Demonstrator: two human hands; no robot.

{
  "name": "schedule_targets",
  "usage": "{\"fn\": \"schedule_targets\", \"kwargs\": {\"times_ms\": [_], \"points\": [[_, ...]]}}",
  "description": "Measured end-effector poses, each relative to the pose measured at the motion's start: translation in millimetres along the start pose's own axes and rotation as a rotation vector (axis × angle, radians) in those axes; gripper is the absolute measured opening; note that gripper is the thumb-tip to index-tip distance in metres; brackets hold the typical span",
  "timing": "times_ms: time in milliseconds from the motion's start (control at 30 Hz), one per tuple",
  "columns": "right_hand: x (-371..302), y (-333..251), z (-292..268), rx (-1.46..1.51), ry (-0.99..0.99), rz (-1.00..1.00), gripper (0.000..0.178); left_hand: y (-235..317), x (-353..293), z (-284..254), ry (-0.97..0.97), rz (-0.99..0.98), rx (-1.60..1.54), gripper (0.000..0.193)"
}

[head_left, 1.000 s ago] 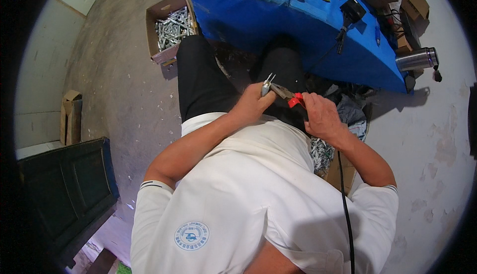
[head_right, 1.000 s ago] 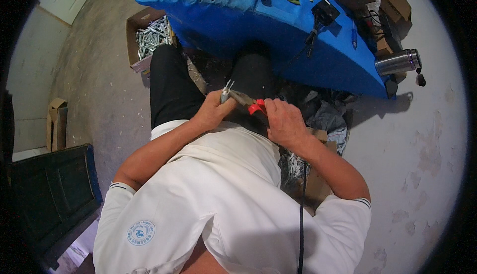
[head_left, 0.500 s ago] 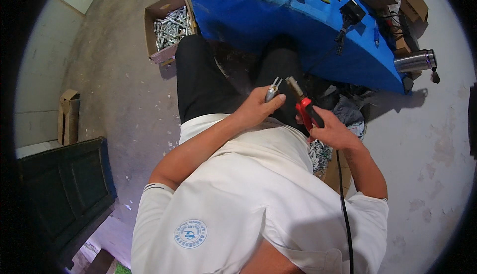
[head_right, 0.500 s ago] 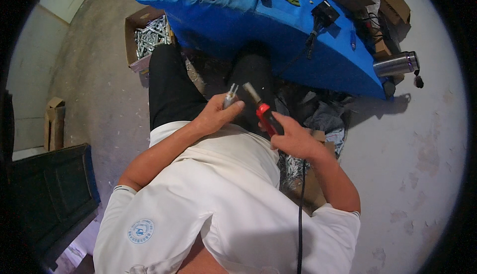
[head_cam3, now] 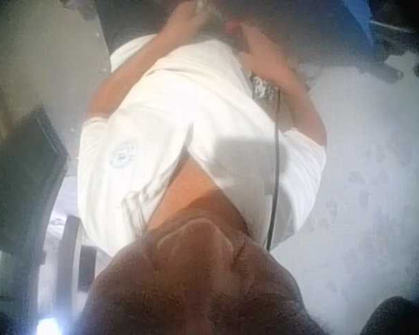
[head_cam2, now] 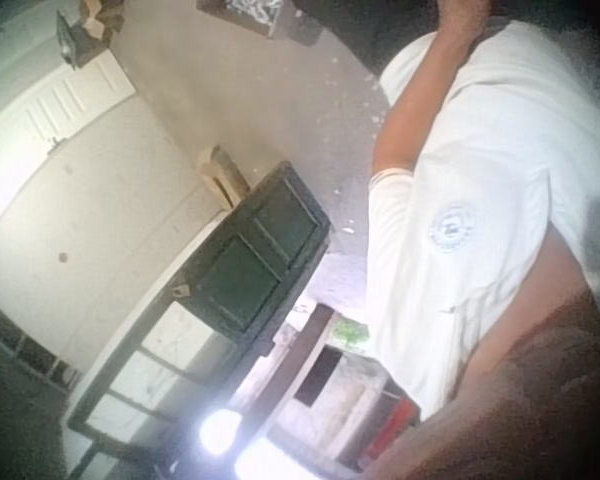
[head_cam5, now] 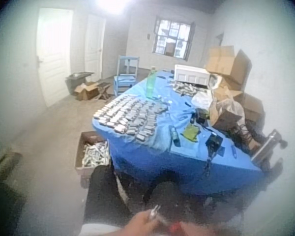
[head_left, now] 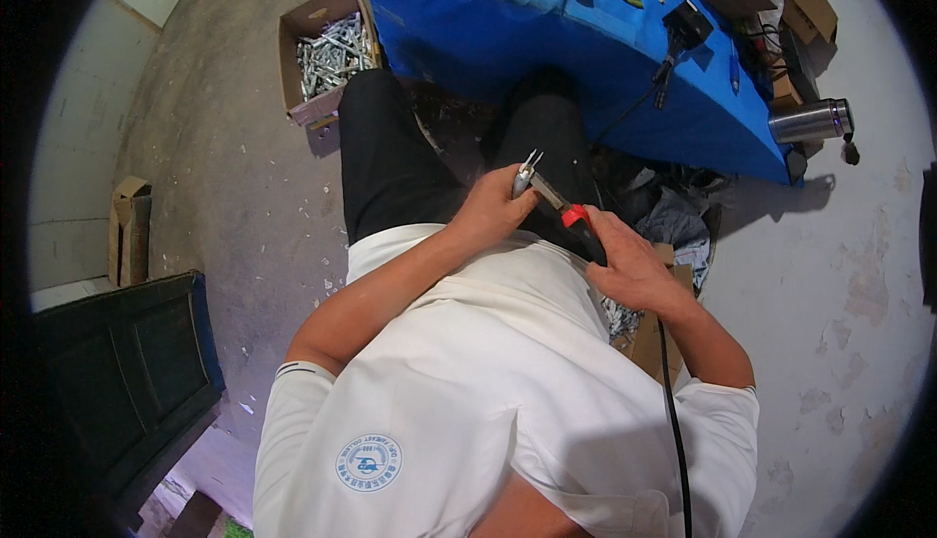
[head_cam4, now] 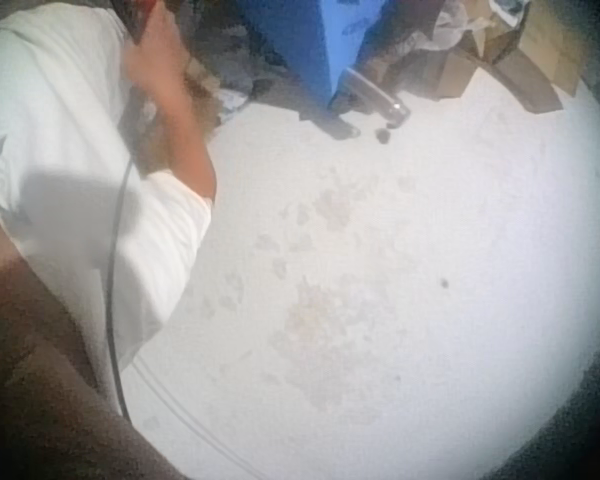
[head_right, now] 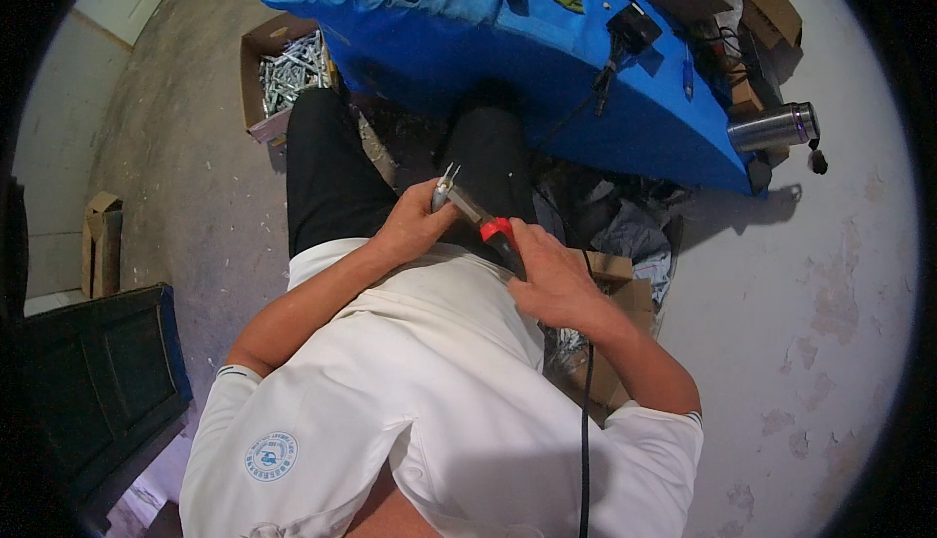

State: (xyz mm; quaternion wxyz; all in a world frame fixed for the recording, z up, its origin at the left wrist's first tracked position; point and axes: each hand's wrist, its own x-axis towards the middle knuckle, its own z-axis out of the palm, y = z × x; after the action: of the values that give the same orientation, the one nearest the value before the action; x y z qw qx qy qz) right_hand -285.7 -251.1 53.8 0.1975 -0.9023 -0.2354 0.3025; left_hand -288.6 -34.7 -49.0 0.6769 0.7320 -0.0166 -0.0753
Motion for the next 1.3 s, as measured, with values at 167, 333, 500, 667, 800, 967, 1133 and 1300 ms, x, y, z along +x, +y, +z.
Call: {"fn": "schedule_targets", "kwargs": {"times_ms": [167,333,500,667,800,967,1133,1300], "points": [[3.0,-8.2,-0.8,0.018,-0.021,0.04,0.07,2.8,-1.0,-2.1,0.007,0.016,0.056,0.013],[3.2,-3.6,4.0,-0.029,0.043,0.009,0.068,7.4,-2.9,-2.2,-0.022,0.016,0.053,0.015],[5.8,-2.9,2.7,-0.118,0.025,0.014,0.067,7.1,-2.4,-2.7,-0.033,0.032,0.081,0.015],[10.5,-2.3,-0.4,-0.2,-0.042,0.027,0.066,10.8,-2.9,-5.5,-0.073,-0.007,0.111,0.017],[13.8,8.8,5.2,-0.212,-0.021,-0.023,0.065,3.7,-2.7,-6.2,-0.086,0.005,0.194,0.018],[12.9,20.0,15.2,-0.167,0.008,-0.065,0.062,6.5,-3.9,-8.1,-0.059,0.056,0.235,0.022],[13.4,20.9,18.2,-0.194,0.047,-0.097,0.061,3.3,-5.0,-8.5,-0.068,0.052,0.162,0.021],[15.9,21.3,18.7,-0.284,0.092,-0.114,0.061,6.7,-9.1,-8.6,-0.072,0.033,0.092,0.018]]}}
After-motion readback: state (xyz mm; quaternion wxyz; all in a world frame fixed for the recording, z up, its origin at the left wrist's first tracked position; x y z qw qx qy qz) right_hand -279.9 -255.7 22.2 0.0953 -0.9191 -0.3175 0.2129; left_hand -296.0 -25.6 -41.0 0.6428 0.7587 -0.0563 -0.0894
